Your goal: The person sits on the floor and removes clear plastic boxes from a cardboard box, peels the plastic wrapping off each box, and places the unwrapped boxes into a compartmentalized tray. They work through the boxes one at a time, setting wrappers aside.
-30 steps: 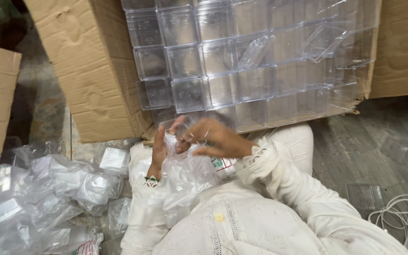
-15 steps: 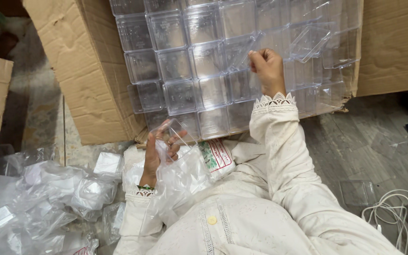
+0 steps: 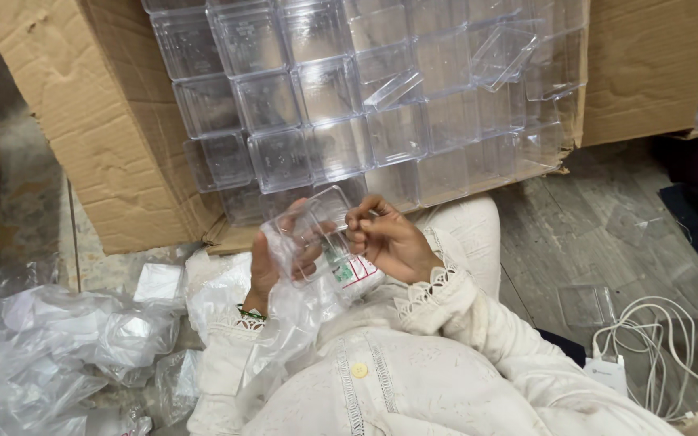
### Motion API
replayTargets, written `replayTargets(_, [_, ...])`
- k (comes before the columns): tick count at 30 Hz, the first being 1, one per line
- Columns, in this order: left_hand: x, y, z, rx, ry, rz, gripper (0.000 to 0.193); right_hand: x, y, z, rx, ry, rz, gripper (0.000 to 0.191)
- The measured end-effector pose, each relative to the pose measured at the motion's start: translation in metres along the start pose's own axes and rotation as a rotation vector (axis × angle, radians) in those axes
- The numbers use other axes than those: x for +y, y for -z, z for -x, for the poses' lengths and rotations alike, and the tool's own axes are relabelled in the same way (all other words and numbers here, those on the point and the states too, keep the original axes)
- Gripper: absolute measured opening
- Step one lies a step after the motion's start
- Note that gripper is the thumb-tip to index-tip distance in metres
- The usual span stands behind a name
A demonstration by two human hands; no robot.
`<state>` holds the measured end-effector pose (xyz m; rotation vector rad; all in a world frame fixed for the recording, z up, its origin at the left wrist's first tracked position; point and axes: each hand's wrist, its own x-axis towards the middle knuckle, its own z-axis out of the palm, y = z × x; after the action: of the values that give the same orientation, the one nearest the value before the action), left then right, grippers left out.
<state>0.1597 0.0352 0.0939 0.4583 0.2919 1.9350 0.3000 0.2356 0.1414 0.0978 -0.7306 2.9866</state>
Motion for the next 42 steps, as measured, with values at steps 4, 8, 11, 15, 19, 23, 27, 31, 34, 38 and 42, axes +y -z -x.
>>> replayTargets(4, [-0.004, -0.006, 0.005, 0.152, -0.089, -0.392, 0.095, 0.009, 0.014, 0.003, 0.17, -0.04, 0.532, 0.03])
replayTargets(8, [-0.015, -0.027, 0.012, 0.302, -0.167, -0.644, 0.101, 0.019, -0.004, 0.001, 0.136, 0.089, 1.127, 0.064])
replayTargets(11, [-0.012, -0.042, 0.011, 0.29, -0.235, -0.732, 0.103, 0.016, -0.025, -0.007, 0.103, 0.108, 1.075, 0.075])
replayTargets(15, [0.004, -0.055, 0.011, 0.371, -0.345, -1.065, 0.103, 0.009, -0.042, -0.007, 0.102, 0.187, 1.362, 0.08])
replayTargets(19, [0.01, -0.064, 0.011, 0.338, -0.319, -1.06, 0.108, 0.02, -0.042, -0.005, 0.042, 0.198, 1.199, 0.08])
replayTargets(23, [0.009, -0.067, 0.015, 0.274, -0.358, -1.13, 0.104, 0.031, -0.029, -0.008, -0.024, 0.216, 1.014, 0.08])
replayTargets(27, [0.006, -0.064, 0.017, 0.299, -0.293, -1.165, 0.108, 0.033, -0.015, -0.009, -0.072, 0.276, 0.988, 0.081])
replayTargets(31, [-0.002, -0.053, 0.012, 0.22, -0.32, -0.989, 0.103, 0.045, -0.014, -0.008, 0.002, 0.291, 0.982, 0.081])
replayTargets(34, [0.0, -0.042, 0.016, 0.326, -0.194, -0.795, 0.094, 0.047, -0.021, -0.006, -0.031, 0.173, 1.141, 0.092])
replayTargets(38, [0.016, -0.033, 0.046, 0.479, 0.169, -0.671, 0.091, 0.023, -0.029, -0.005, -0.492, 0.25, 1.539, 0.105])
replayTargets(42, [0.014, -0.038, 0.055, 0.448, 0.296, -0.798, 0.098, 0.009, -0.027, -0.015, -0.558, 0.185, 1.475, 0.081])
